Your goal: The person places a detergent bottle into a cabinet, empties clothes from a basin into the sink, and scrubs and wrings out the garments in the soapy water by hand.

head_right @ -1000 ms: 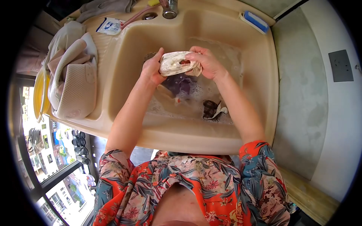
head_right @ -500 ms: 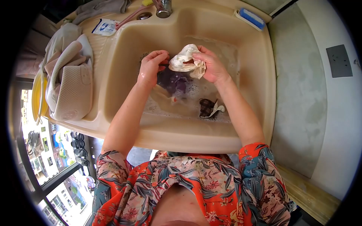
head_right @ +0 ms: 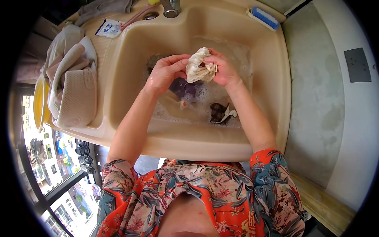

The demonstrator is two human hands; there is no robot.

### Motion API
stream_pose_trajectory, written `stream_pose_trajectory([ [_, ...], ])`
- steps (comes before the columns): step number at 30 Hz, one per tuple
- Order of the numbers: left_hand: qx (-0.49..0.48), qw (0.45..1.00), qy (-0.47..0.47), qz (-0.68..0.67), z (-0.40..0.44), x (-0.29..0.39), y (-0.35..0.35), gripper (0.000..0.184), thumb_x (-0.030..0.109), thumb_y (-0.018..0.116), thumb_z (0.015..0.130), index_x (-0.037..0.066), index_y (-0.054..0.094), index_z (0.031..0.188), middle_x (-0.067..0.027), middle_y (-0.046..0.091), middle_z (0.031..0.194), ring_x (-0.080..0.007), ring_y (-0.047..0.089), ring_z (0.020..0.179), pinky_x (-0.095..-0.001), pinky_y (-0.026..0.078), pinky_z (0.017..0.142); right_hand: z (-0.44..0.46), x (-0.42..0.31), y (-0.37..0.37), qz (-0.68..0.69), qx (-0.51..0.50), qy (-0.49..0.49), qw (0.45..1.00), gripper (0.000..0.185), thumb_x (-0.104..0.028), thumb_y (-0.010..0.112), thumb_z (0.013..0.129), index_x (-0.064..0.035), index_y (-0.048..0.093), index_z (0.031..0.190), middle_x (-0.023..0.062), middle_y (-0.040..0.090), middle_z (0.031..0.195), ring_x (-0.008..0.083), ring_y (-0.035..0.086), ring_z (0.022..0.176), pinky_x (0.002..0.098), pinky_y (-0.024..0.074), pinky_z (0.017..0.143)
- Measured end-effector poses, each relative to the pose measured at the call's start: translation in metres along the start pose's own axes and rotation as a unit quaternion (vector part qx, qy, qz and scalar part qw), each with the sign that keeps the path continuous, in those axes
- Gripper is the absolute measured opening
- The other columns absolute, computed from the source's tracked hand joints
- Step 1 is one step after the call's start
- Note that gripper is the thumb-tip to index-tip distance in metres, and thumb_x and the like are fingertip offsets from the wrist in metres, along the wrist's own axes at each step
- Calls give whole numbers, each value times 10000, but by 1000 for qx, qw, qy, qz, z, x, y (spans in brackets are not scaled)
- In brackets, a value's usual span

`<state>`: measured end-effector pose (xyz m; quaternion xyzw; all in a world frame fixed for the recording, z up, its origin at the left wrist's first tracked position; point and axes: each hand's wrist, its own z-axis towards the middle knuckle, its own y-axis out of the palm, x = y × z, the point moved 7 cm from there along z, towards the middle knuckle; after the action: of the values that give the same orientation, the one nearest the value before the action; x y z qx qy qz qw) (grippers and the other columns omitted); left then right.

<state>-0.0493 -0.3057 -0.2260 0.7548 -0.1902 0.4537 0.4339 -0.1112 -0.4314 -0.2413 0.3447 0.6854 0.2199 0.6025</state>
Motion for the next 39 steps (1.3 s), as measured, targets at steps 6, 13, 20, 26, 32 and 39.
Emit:
stream_pose_trajectory([
  [6,103,987,-119,-15,2,-21,-24,387,298,545,817,-7,518,1054,-101,558,966,-181,546,869,-312,464,698,-6,-10,8,73,-28,-30,997,344,10,454,739,2,485,1081,144,558,1020,253,557,934,379,450,839],
  [13,-14,981,-99,-168,7,-35,-4,356,273,523,824,8,497,1061,-113,543,1015,-205,521,947,-379,437,787,-7,-10,10,52,-48,-9,997,305,-62,487,780,4,486,1078,121,558,1018,237,558,928,364,450,825],
  [20,98,981,-12,-165,11,-21,-24,218,127,507,832,5,496,1012,-90,574,938,-189,582,813,-332,484,707,3,-24,-23,-233,95,-24,967,187,-128,573,789,-34,534,946,40,586,894,136,573,796,265,469,678],
  [26,86,972,-61,-212,5,-22,-13,223,109,529,822,7,489,1015,-89,565,935,-184,584,796,-318,499,678,-6,-26,34,-583,119,-187,782,145,-138,589,748,-82,589,882,39,588,871,180,563,707,284,459,626],
  [32,117,980,-49,-151,8,-32,-26,176,147,566,813,48,513,949,-64,572,881,-185,586,784,-330,501,652,-18,5,65,-616,-11,-113,780,143,-204,572,785,-78,620,835,11,576,903,124,537,786,255,439,641],
  [39,70,993,10,-93,0,4,-9,153,119,578,795,56,529,925,-59,579,838,-171,588,742,-311,513,604,5,33,20,-294,16,31,955,365,-347,569,809,-9,585,946,8,588,746,90,558,651,224,449,631],
])
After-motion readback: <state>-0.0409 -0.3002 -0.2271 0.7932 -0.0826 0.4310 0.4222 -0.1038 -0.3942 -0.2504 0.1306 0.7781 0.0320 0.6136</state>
